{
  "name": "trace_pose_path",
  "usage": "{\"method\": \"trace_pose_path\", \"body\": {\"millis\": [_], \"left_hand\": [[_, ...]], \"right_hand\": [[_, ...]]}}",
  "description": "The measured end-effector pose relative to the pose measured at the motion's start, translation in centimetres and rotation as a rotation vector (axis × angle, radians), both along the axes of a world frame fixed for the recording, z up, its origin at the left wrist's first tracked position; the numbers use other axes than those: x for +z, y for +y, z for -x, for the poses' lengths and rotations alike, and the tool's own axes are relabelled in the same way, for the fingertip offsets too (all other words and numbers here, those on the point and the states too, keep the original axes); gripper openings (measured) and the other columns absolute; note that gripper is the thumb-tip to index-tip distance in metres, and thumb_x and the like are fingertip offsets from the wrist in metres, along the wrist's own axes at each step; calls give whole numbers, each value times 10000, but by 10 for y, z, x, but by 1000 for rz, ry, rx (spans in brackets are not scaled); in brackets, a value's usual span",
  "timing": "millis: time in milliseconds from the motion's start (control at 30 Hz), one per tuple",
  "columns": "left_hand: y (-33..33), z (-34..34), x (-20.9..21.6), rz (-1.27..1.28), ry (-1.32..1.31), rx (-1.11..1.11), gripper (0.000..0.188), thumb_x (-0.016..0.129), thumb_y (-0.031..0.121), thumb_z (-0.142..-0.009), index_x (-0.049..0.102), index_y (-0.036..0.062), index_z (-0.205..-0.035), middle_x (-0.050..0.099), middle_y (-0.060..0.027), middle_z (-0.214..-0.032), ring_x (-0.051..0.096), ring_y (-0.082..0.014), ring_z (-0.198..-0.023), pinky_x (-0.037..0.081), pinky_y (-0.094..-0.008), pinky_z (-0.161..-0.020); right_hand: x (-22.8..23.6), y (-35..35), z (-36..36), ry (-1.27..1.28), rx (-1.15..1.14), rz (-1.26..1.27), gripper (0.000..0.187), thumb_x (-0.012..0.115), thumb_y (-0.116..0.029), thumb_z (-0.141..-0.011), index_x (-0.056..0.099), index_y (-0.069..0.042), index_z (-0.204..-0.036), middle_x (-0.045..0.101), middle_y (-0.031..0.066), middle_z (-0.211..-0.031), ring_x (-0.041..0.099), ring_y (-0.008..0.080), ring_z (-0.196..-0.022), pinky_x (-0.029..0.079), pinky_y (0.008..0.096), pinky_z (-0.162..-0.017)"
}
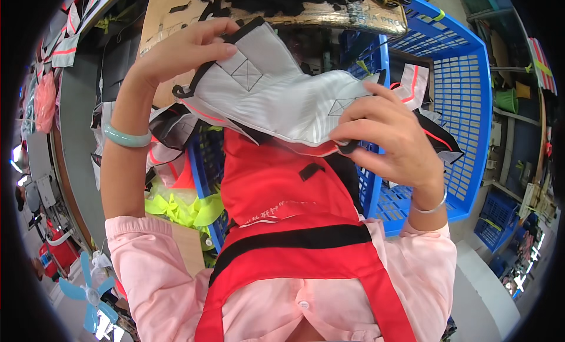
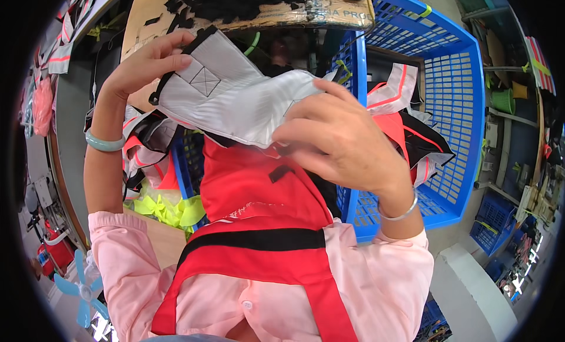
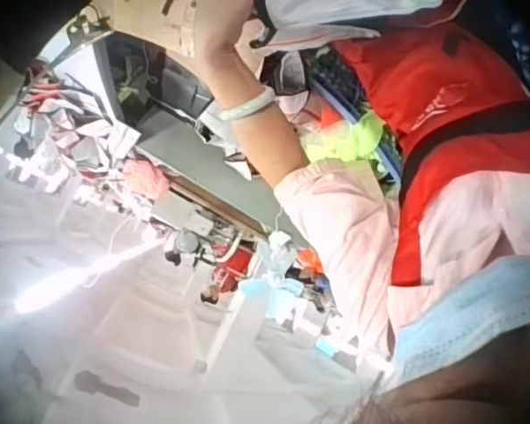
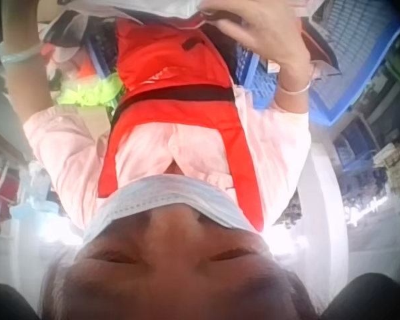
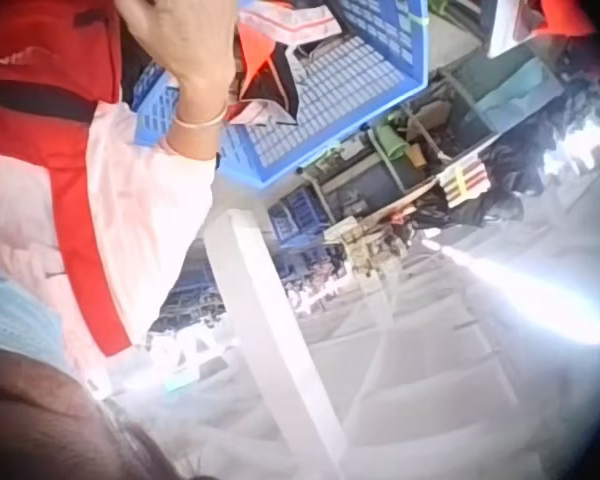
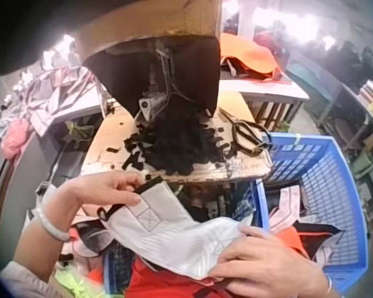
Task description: The person operates a sewing machine to stitch black elastic bands onto the edges of white fabric masks with red trim. They repeatedly pick up masks from a pile, align the elastic with the fabric, and feed the material through the machine. Finished masks are placed into a blue crate to the right.
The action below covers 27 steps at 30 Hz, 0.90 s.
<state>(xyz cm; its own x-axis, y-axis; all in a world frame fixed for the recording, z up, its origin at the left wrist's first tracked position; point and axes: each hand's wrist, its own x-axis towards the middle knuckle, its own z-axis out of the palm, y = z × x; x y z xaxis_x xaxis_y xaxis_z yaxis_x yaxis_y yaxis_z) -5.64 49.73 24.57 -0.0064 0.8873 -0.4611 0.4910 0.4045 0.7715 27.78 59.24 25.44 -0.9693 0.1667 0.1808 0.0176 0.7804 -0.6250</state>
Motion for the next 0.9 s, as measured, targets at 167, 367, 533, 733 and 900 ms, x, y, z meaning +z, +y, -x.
{"method": "trace_pose_path", "body": {"millis": [167, 367, 533, 733, 900], "left_hand": [[-3, -18, 0, 8, 32, 36, 394, 600, 266, -876, 517, 23, -1175, 524, 30, -728, 453, -46, -697, 375, -219, -620], [-16, -44, -33, 20, -180, 22, 369, 605, 239, -891, 508, 25, -1176, 533, 34, -791, 456, -32, -748, 383, -204, -663], [0, -75, -16, 81, -148, -70, 337, 592, 233, -881, 514, 33, -1140, 546, 24, -804, 470, -33, -769, 393, -203, -677], [31, -93, -30, 154, -213, -378, 379, 555, 348, -901, 563, 26, -1100, 606, -26, -932, 515, -100, -865, 426, -252, -784], [1, -82, -55, 185, -543, -1, 377, 487, 350, -941, 599, 0, -1025, 628, -30, -1014, 578, -143, -904, 455, -277, -814]], "right_hand": [[-16, -12, 1, 193, -72, 181, 193, 668, -37, -674, 685, -128, -844, 641, 12, -830, 610, 208, -823, 383, 451, -986], [-27, -6, -18, 267, -377, 447, 127, 611, -27, -786, 695, -73, -870, 659, 37, -803, 611, 197, -770, 404, 378, -909], [-10, -14, 11, 286, -432, -258, 75, 630, -93, -766, 631, -53, -830, 627, 77, -853, 583, 266, -766, 447, 389, -659], [-25, -72, 73, -32, -62, -548, 259, 678, -151, -694, 636, -33, -921, 577, 86, -853, 586, 245, -825, 449, 322, -696], [-47, -53, 78, -44, -29, -415, 195, 674, -173, -730, 630, -44, -870, 580, 99, -784, 560, 266, -768, 429, 366, -707]]}}
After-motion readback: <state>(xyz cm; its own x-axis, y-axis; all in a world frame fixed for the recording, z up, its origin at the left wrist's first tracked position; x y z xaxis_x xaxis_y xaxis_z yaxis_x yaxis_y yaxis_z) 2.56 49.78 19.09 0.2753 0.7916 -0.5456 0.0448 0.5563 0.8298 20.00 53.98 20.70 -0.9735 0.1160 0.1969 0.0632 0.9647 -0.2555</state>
